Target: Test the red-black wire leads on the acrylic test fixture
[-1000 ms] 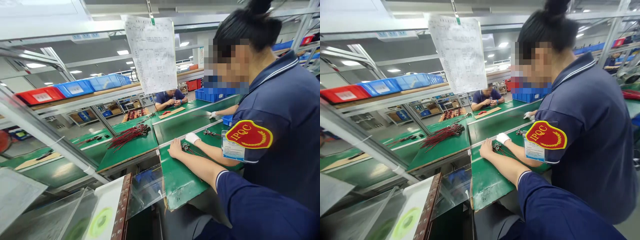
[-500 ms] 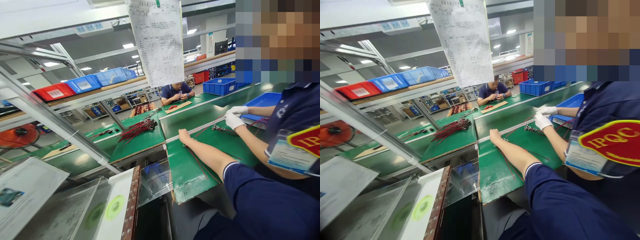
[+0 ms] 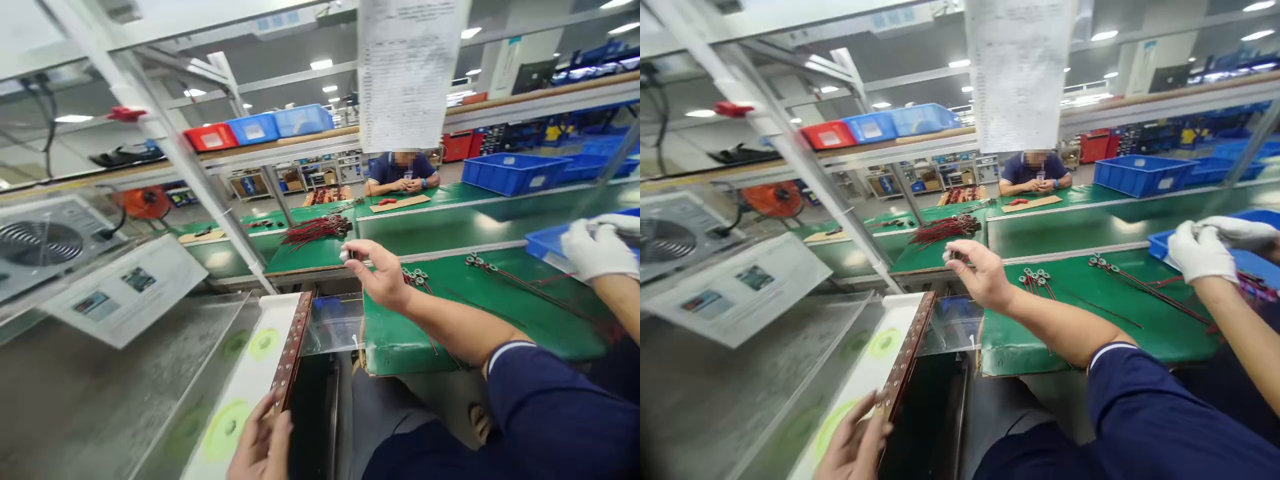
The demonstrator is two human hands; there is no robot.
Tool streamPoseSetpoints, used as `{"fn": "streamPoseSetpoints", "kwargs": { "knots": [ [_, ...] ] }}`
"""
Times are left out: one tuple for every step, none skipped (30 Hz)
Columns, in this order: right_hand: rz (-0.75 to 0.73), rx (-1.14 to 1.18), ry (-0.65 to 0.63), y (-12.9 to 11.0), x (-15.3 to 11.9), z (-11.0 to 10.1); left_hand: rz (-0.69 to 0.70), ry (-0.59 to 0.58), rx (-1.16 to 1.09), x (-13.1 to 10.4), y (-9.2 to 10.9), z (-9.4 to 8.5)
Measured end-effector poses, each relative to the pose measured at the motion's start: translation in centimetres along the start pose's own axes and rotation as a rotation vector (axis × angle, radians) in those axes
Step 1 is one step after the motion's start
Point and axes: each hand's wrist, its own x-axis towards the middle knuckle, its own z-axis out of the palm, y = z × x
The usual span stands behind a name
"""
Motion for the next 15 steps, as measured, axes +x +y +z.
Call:
{"fn": "streamPoseSetpoints", "kwargs": {
  "knots": [
    [0.026, 0.135, -0.052, -1.5, -0.3, 1.6, 0.019, -0.125, -0.097, -0.6, 1.5, 1.3],
    [0.082, 0.261, -0.136, -2.8, -0.7, 3.4, 0.024, -0.185, -0.170, -1.2, 2.8, 2.5],
    [0.154, 0.367, -0.235, -3.8, -1.2, 5.4, 0.003, -0.257, -0.235, -1.6, 3.8, 3.4],
    [0.233, 0.448, -0.343, -4.6, -1.8, 7.5, -0.039, -0.327, -0.310, -2.0, 4.5, 4.1],
    [0.309, 0.502, -0.454, -5.0, -2.4, 9.7, -0.094, -0.393, -0.379, -2.2, 4.7, 4.5],
    [0.377, 0.531, -0.560, -5.1, -3.2, 12.0, -0.163, -0.443, -0.446, -2.5, 4.5, 4.7],
    [0.435, 0.537, -0.653, -5.0, -3.9, 14.4, -0.240, -0.467, -0.514, -2.9, 3.9, 4.5],
    [0.480, 0.516, -0.728, -4.8, -4.8, 16.9, -0.318, -0.461, -0.575, -3.2, 3.1, 4.1],
    [0.506, 0.468, -0.782, -4.5, -5.7, 19.4, -0.388, -0.423, -0.626, -3.7, 2.1, 3.4],
    [0.515, 0.398, -0.825, -4.1, -6.6, 21.7, -0.445, -0.356, -0.666, -4.1, 1.0, 2.3],
    [0.503, 0.304, -0.867, -3.8, -7.6, 24.0, -0.489, -0.285, -0.691, -4.4, 0.1, 1.0],
    [0.475, 0.202, -0.915, -3.5, -8.5, 26.0, -0.522, -0.218, -0.703, -4.6, -0.8, -0.5],
    [0.442, 0.109, -0.970, -3.3, -9.5, 27.8, -0.553, -0.159, -0.708, -4.7, -1.5, -2.2],
    [0.411, 0.039, -1.034, -3.2, -10.4, 29.5, -0.587, -0.099, -0.711, -4.6, -2.1, -3.9],
    [0.391, -0.009, -1.103, -3.2, -11.2, 30.9, -0.627, -0.038, -0.719, -4.4, -2.5, -5.5]
  ]
}}
